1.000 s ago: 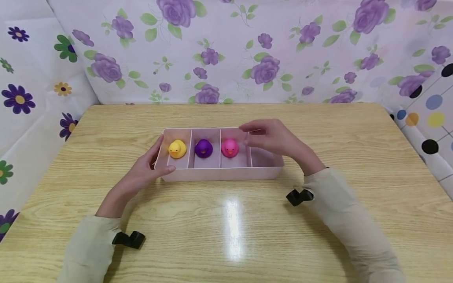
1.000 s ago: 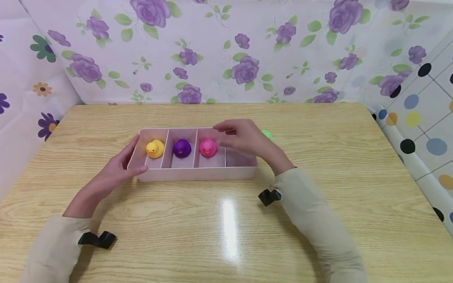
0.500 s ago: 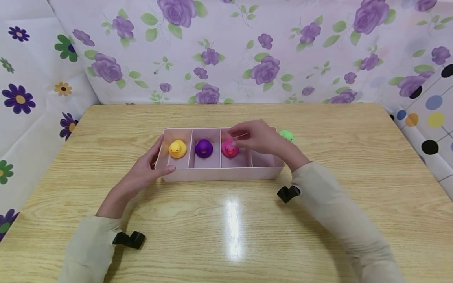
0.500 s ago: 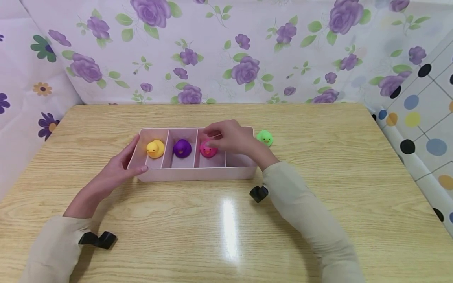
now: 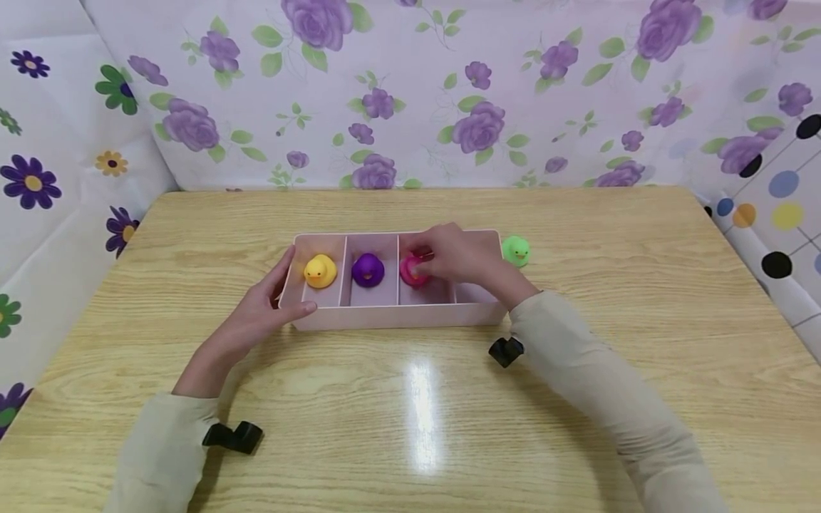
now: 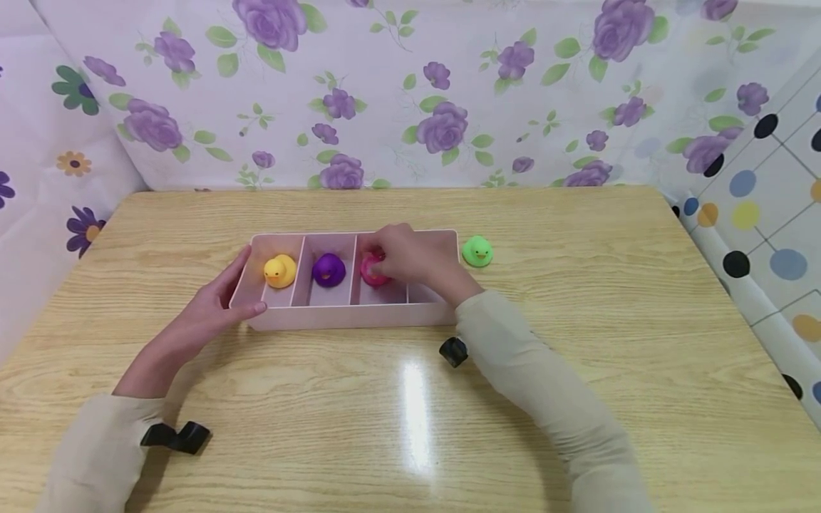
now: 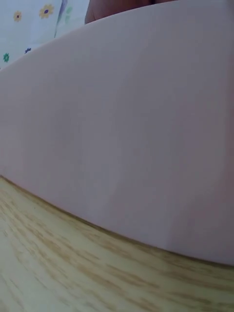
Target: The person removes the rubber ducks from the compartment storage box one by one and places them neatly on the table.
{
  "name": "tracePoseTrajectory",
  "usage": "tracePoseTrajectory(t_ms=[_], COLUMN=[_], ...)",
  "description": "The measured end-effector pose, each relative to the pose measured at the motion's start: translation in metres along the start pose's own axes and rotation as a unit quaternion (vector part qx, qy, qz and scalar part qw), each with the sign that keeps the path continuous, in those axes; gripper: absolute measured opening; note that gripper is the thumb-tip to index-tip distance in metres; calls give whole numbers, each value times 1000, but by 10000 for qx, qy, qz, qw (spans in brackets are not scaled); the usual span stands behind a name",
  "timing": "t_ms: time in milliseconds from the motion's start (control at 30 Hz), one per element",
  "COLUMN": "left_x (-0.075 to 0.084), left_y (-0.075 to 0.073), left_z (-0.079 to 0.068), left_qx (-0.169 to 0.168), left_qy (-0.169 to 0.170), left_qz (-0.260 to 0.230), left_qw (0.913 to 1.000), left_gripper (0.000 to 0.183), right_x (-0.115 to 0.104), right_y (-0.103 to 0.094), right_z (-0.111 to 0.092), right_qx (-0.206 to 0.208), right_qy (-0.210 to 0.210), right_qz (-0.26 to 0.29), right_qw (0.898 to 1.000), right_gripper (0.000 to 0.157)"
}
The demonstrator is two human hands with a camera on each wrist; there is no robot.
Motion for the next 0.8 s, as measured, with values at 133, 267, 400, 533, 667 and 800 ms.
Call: tracePoseTrajectory(t_ms=[133, 267, 400, 533, 667, 800], left_x=[0, 0, 0, 0, 0, 0], left_y=[0, 0, 0, 1, 1, 1], left_z=[0, 0, 0, 0, 0, 0], left_qx=[6, 13, 17, 20, 14, -1], left_qy=[9, 0, 13, 19, 26, 17], left_qz=[-4, -13, -23, -49, -96, -118], left_qw=[10000, 10000, 10000, 10000, 9999, 9999], left_gripper=[99, 100, 99, 99, 99, 98], right_x=[-1, -2, -4, -5, -6, -7], right_y=[4, 7, 9, 10, 11, 11], right_z=[2, 3, 3, 2, 2, 2], right_qx=[-71, -76, 23, 100, 84, 70], right_qy=[64, 265, 233, 136, 97, 41], right_qz=[-126, -252, -489, -640, -666, -705], right_qw=[9999, 9993, 9985, 9978, 9977, 9975], right_gripper=[11, 11, 13, 13, 14, 15])
Point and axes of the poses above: each hand's wrist, its own z-axis towards the middle knuckle, its own y-axis out of the palm, x = y × z, the point moved 1 cm from there along z, towards the middle knuckle, and after that the axes turned 8 degrees about -x, right-handed, at the moved point
